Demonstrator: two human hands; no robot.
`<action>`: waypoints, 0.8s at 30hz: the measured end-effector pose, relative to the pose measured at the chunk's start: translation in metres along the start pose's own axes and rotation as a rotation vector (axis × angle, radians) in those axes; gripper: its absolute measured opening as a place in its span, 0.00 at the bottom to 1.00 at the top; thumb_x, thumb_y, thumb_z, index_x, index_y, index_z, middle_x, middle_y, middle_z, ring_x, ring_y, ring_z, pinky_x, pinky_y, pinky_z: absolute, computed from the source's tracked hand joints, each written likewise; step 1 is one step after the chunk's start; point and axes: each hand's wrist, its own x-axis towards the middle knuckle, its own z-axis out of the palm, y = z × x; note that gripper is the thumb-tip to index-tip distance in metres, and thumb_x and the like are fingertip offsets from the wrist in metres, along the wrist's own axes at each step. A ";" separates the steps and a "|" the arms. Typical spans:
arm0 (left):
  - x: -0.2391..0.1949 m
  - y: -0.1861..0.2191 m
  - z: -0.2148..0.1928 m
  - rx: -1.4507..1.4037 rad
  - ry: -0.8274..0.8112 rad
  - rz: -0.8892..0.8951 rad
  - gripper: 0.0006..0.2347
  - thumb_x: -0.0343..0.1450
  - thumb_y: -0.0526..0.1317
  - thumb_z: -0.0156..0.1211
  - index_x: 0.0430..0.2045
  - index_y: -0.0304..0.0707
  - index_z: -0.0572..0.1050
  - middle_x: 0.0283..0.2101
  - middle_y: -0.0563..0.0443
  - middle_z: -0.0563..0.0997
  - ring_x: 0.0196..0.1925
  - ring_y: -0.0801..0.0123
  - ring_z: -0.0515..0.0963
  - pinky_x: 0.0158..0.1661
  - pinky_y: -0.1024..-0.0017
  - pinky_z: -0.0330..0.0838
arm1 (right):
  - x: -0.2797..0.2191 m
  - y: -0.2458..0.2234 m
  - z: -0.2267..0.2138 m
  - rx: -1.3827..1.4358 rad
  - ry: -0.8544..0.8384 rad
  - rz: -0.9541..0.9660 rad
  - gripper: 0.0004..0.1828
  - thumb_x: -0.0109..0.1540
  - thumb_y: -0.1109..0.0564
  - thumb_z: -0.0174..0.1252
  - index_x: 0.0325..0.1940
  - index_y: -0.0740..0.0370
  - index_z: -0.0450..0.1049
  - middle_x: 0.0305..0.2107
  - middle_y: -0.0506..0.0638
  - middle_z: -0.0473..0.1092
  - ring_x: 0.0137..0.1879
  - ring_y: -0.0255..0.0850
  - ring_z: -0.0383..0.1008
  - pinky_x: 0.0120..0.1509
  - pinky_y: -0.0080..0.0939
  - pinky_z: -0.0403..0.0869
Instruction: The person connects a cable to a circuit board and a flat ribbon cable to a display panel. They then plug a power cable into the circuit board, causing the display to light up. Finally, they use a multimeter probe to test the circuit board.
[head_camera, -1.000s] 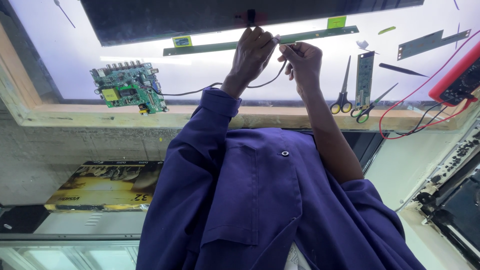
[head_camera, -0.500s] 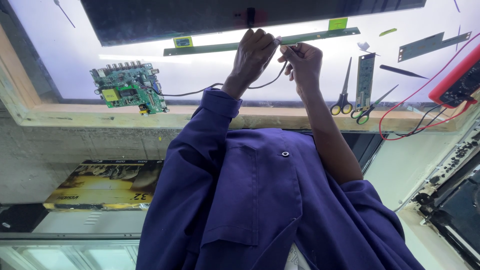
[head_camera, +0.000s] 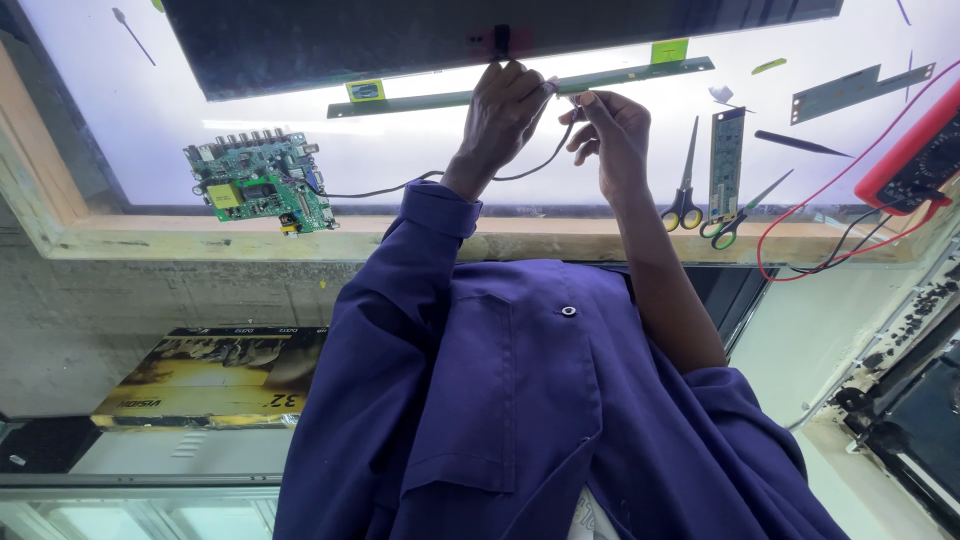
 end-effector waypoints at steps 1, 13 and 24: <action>-0.001 0.000 0.001 -0.002 -0.001 0.001 0.03 0.68 0.32 0.65 0.28 0.37 0.76 0.28 0.55 0.73 0.29 0.67 0.69 0.30 0.70 0.62 | 0.000 0.000 0.000 0.001 0.002 0.001 0.17 0.63 0.48 0.59 0.42 0.67 0.76 0.29 0.54 0.77 0.20 0.34 0.73 0.19 0.26 0.67; 0.002 0.001 -0.001 -0.032 0.012 -0.006 0.04 0.67 0.31 0.67 0.30 0.37 0.77 0.28 0.54 0.75 0.29 0.67 0.69 0.30 0.70 0.62 | 0.005 0.008 -0.002 -0.010 0.047 -0.018 0.12 0.64 0.55 0.59 0.39 0.69 0.76 0.28 0.57 0.77 0.20 0.37 0.74 0.18 0.28 0.70; 0.002 0.000 -0.002 -0.018 0.006 0.005 0.04 0.67 0.31 0.67 0.29 0.38 0.76 0.28 0.55 0.75 0.29 0.67 0.69 0.30 0.70 0.63 | 0.005 0.007 -0.001 0.006 0.051 -0.002 0.15 0.63 0.52 0.59 0.38 0.69 0.76 0.28 0.57 0.77 0.19 0.37 0.73 0.18 0.28 0.69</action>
